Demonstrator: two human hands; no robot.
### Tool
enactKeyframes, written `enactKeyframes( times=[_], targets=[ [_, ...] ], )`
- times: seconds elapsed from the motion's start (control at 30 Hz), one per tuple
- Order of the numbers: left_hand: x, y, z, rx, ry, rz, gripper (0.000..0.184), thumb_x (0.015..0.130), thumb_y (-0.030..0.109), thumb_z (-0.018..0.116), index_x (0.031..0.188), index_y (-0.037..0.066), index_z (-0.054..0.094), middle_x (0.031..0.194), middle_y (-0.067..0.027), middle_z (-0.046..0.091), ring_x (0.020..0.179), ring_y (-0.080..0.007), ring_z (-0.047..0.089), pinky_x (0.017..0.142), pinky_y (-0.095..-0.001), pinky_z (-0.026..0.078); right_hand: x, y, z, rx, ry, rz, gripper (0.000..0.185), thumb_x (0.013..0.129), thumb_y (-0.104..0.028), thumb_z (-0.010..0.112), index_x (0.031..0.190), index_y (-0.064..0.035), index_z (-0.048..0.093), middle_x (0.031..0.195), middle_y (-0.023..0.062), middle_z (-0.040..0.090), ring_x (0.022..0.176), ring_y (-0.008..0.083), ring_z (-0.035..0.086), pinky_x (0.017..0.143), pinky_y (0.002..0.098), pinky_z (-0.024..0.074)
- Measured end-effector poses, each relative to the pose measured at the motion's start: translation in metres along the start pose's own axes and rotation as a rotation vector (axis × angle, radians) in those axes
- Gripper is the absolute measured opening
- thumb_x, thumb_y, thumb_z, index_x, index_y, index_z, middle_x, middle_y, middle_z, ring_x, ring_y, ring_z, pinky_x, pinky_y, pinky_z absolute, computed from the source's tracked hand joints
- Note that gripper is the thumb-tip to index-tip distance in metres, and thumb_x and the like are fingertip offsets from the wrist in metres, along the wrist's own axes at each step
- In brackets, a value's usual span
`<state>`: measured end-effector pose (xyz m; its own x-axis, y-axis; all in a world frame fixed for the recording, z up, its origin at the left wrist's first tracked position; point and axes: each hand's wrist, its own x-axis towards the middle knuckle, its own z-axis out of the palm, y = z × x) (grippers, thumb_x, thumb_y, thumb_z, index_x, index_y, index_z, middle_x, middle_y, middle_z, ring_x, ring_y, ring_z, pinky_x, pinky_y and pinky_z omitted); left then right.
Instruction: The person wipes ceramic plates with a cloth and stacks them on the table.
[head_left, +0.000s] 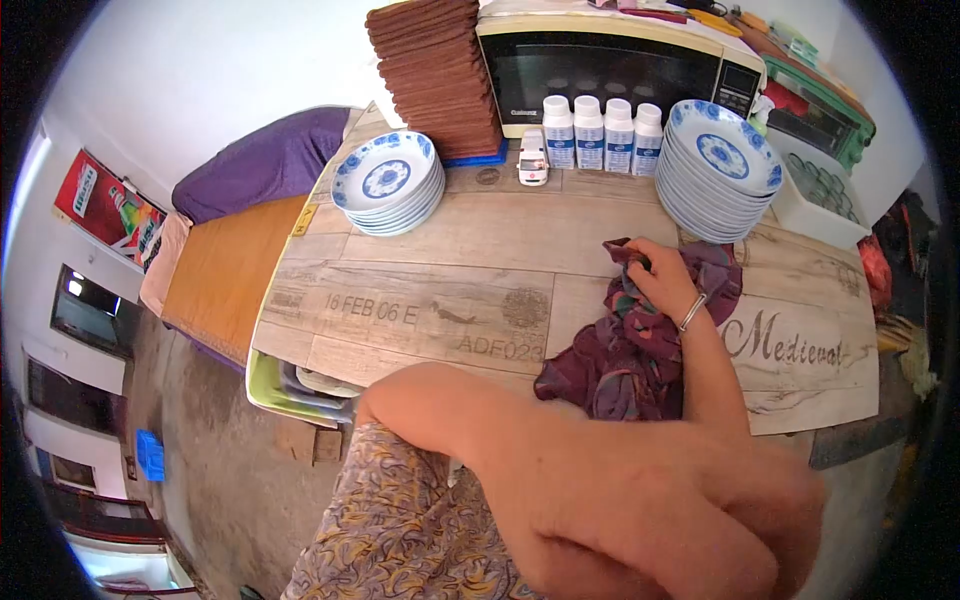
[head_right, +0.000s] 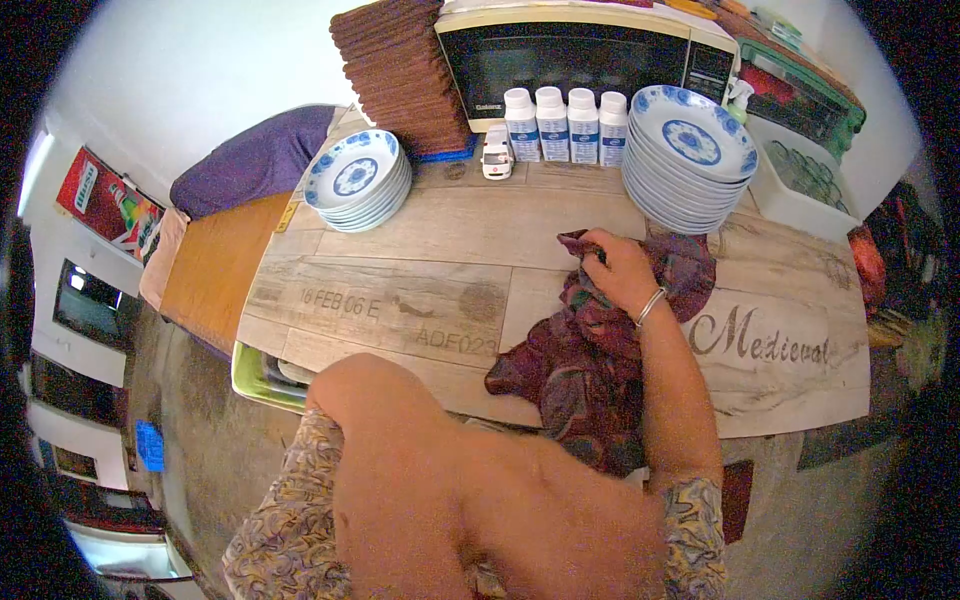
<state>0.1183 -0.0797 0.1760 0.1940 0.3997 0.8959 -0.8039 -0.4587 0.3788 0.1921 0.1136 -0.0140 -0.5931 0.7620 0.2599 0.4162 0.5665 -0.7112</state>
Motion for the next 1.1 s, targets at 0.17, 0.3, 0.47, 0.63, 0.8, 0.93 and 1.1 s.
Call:
enactKeyframes(
  times=[0.17,0.3,0.47,0.63,0.8,0.93,1.1],
  targets=[
    [0.003,0.0,0.016,-0.082,0.096,-0.043,0.018,0.081,0.02,0.053,0.071,0.006,0.059,0.078,-0.0101,0.056,0.066,-0.0189,0.055,0.08,-0.0313,0.036,0.0,-0.005,0.0,-0.016,0.028,-0.029,0.023,0.073,-0.018,0.051,0.092,-0.0068,0.058,0.07,0.0185,0.059,0.064,0.0341,0.057,0.06,0.0398,0.0443],
    [0.007,0.002,0.026,-0.1,0.156,-0.053,0.016,0.079,0.016,0.055,0.066,0.006,0.057,0.076,-0.0099,0.054,0.064,-0.0164,0.055,0.085,-0.0308,0.033,0.0,-0.01,-0.002,-0.001,-0.003,0.03,0.021,0.074,-0.017,0.051,0.091,-0.0068,0.058,0.07,0.0187,0.058,0.064,0.0343,0.058,0.06,0.04,0.0444],
    [0.008,0.013,0.038,-0.133,0.273,-0.102,0.017,0.076,0.01,0.058,0.06,0.006,0.055,0.072,-0.0096,0.053,0.061,-0.0133,0.054,0.09,-0.0303,0.029,0.0,-0.011,-0.002,-0.017,-0.015,0.047,0.02,0.074,-0.016,0.051,0.091,-0.0062,0.058,0.069,0.0192,0.058,0.064,0.0344,0.058,0.06,0.0395,0.0446],
    [0.024,0.058,0.041,-0.116,0.349,-0.51,0.018,0.078,0.014,0.055,0.062,0.006,0.055,0.074,-0.0102,0.052,0.06,-0.0141,0.053,0.093,-0.0343,0.026,-0.001,-0.013,-0.002,-0.007,0.002,0.027,0.021,0.074,-0.017,0.051,0.091,-0.0058,0.058,0.069,0.0194,0.058,0.064,0.0344,0.057,0.06,0.0397,0.0445],
    [0.018,0.023,0.001,0.074,-0.13,-0.082,0.022,0.082,0.018,0.052,0.064,0.005,0.055,0.074,-0.0108,0.051,0.058,-0.0159,0.051,0.093,-0.0355,0.027,-0.001,-0.014,-0.004,-0.013,-0.03,0.063,0.022,0.074,-0.018,0.051,0.092,-0.006,0.058,0.071,0.0189,0.059,0.067,0.0348,0.058,0.061,0.0398,0.0446],
    [0.023,0.016,0.015,-0.037,0.083,-0.057,0.016,0.081,0.011,0.055,0.066,0.006,0.056,0.074,-0.0091,0.053,0.058,-0.0137,0.052,0.093,-0.035,0.028,0.0,-0.009,-0.002,0.036,0.013,-0.007,0.022,0.074,-0.015,0.051,0.093,-0.003,0.057,0.063,0.014,0.053,0.055,0.0209,0.048,0.053,0.0324,0.0395],
    [0.015,0.004,0.002,0.009,-0.004,-0.176,0.01,0.082,0.012,0.054,0.075,0.005,0.057,0.077,-0.0078,0.055,0.062,-0.0145,0.054,0.084,-0.0318,0.034,0.0,-0.001,0.0,0.012,0.041,-0.038,0.025,0.074,-0.016,0.05,0.094,-0.0041,0.058,0.068,0.0159,0.055,0.059,0.0256,0.051,0.057,0.0351,0.0411]
  ],
)
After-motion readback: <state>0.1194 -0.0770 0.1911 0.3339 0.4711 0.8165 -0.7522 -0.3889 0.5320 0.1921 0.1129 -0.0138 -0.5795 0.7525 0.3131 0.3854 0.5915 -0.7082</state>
